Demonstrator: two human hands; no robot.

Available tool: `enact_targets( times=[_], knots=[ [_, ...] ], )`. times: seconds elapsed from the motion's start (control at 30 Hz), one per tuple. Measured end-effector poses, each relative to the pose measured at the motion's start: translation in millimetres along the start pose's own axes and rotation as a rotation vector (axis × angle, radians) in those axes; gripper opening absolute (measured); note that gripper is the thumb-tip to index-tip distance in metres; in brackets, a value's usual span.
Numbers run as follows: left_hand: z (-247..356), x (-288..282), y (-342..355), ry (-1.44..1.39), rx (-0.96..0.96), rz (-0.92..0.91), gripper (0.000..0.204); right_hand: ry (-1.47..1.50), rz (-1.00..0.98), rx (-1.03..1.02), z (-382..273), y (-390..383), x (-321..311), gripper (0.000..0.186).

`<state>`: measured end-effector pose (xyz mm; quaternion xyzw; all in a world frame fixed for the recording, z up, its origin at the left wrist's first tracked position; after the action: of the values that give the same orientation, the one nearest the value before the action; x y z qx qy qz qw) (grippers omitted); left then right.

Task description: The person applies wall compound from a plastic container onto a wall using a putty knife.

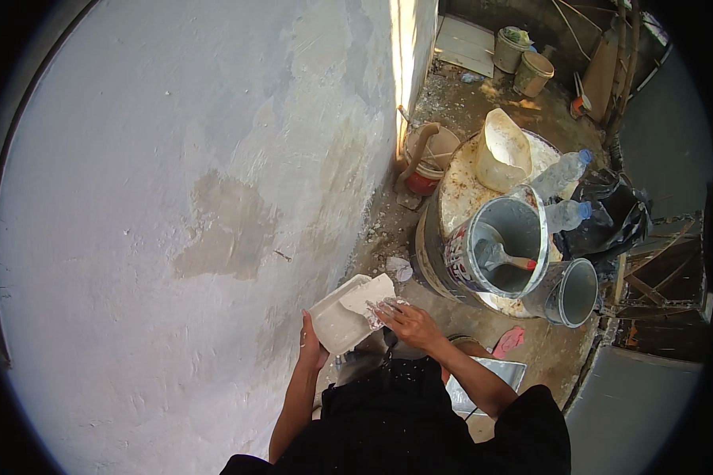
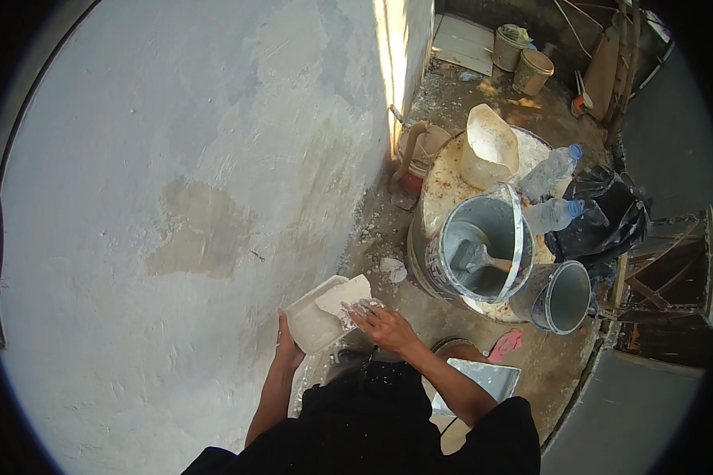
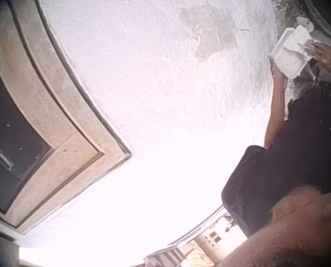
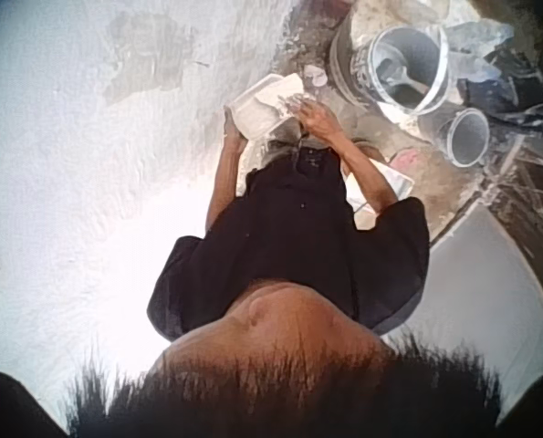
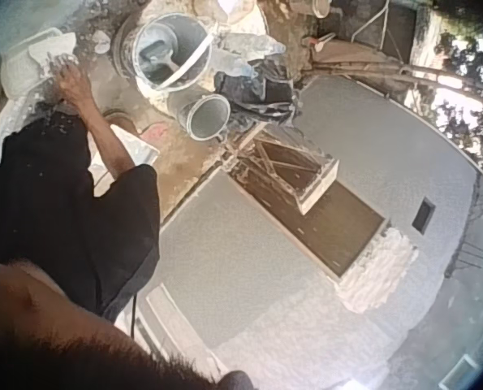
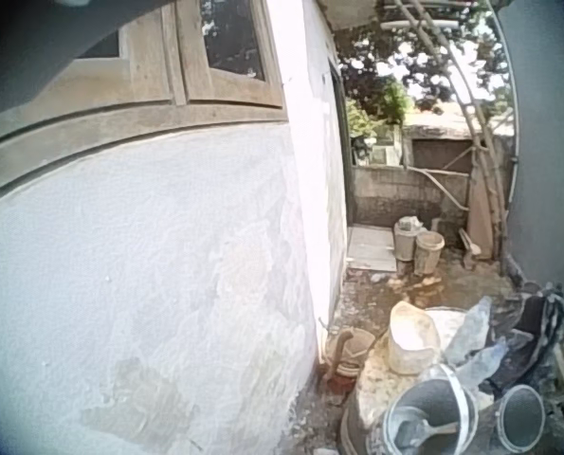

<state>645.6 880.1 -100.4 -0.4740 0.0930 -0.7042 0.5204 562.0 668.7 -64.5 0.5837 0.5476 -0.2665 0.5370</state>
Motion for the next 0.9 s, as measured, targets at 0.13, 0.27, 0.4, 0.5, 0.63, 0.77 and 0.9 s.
enact_targets(
  times=[0.13, 0.27, 0.4, 0.5, 0.63, 0.77, 0.9],
  knots=[
    [-3.9, 2.5, 6.3, 0.006, 0.046, 0.001, 0.073, 0.115, -0.018, -0.086, -20.8, 7.2, -8.6, 0.042],
    [-0.6, -0.1, 6.8, 0.014, 0.062, -0.009, 0.077, 0.167, 0.060, -0.122, -31.6, 13.7, -27.3, 0.042],
    [4.9, -1.8, -1.6, -0.012, 0.098, 0.055, 0.069, 0.544, 0.202, 0.335, -11.5, 6.5, -33.7, 0.034],
    [2.3, -6.6, -3.0, -0.077, 0.107, -0.003, 0.070, 1.021, 0.268, 0.772, 18.9, -13.9, 0.1, 0.027],
    [1.9, -8.4, -4.9, -0.135, 0.146, -0.022, 0.072, 1.551, 0.399, 0.932, 27.6, -4.2, -6.9, 0.029],
    [4.5, -6.0, -3.1, -0.145, 0.234, -0.014, 0.072, 1.483, 0.289, 0.941, 35.3, -5.8, -16.4, 0.034],
    [4.9, -3.6, 0.6, -0.096, 0.277, -0.002, 0.073, 1.278, 0.215, 0.891, 32.9, -2.0, -37.1, 0.033]
  ],
)
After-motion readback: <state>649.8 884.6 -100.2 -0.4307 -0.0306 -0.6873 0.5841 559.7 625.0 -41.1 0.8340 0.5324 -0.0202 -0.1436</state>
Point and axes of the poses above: each hand's wrist, its own y-axis towards the middle knuckle, its own x-axis out of the palm, z = x × y, the point moved 4 cm from there along y, towards the middle knuckle, and after that the axes turned 8 degrees about -y, right-handed, at the moved point
